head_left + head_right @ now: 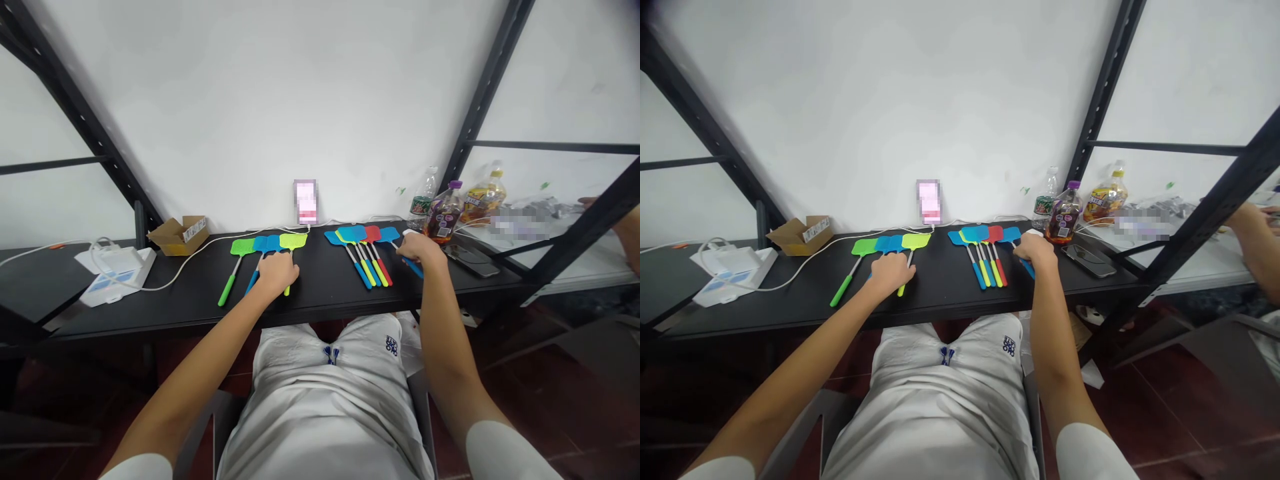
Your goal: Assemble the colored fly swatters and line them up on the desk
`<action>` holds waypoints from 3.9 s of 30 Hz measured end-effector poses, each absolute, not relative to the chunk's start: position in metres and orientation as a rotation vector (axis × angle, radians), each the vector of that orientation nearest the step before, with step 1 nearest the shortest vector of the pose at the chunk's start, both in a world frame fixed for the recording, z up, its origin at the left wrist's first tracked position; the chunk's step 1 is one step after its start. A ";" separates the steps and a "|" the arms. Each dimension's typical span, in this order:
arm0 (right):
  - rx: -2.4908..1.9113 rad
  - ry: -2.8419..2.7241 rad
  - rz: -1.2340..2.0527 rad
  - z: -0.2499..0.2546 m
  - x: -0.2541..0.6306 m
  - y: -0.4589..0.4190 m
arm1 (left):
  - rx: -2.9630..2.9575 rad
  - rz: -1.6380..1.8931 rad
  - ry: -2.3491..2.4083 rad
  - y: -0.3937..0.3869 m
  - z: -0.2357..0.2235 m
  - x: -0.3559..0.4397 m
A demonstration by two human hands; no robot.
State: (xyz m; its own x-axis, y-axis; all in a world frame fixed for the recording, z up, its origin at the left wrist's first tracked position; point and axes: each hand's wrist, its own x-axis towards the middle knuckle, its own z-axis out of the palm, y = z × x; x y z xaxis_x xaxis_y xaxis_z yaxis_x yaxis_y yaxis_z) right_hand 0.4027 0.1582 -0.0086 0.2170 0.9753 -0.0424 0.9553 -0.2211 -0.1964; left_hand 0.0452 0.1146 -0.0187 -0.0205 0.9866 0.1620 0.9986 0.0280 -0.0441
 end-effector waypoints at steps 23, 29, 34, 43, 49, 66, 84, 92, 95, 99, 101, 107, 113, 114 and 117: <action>-1.073 -1.746 0.393 0.057 0.325 0.054 | -2.777 -0.463 -1.582 -0.055 0.030 0.070; -0.910 -1.775 0.676 0.060 0.303 0.039 | -3.077 -0.819 -1.638 -0.057 0.007 0.062; -0.842 -1.921 1.013 0.059 0.295 0.036 | -3.182 -1.315 -1.753 -0.051 -0.012 0.061; -0.747 -1.944 1.141 0.057 0.281 0.035 | -3.196 -1.327 -1.858 -0.043 -0.012 0.059; -0.743 -1.913 1.065 0.061 0.288 0.030 | -3.200 -1.280 -1.841 -0.043 -0.011 0.056; -0.704 -1.855 0.995 0.057 0.295 0.036 | -3.170 -1.204 -1.835 -0.041 -0.006 0.050; -0.886 -1.752 1.061 0.058 0.328 0.054 | -3.405 -1.575 -2.053 -0.027 -0.028 0.042; -0.995 -2.092 0.909 0.050 0.313 0.061 | -3.098 -2.210 -2.072 -0.020 -0.009 0.033; -1.050 -2.253 0.828 0.053 0.311 0.057 | -2.897 -2.502 -2.143 -0.015 -0.006 0.028; -1.032 -2.483 0.757 0.055 0.306 0.052 | -2.696 -2.836 -2.163 -0.008 -0.007 0.022; -0.992 -2.558 0.696 0.055 0.302 0.050 | -2.601 -2.909 -2.235 -0.006 -0.006 0.021; -0.880 -2.693 0.500 0.055 0.293 0.044 | -2.572 -2.881 -2.352 -0.011 -0.004 0.024; -0.880 -2.725 0.451 0.055 0.293 0.044 | -2.814 -2.524 -2.303 -0.013 -0.011 0.024; -0.882 -2.723 0.454 0.055 0.294 0.045 | -2.829 -2.520 -2.270 -0.013 -0.012 0.023; -0.880 -2.723 0.472 0.054 0.296 0.046 | -2.820 -2.522 -2.214 -0.012 -0.013 0.022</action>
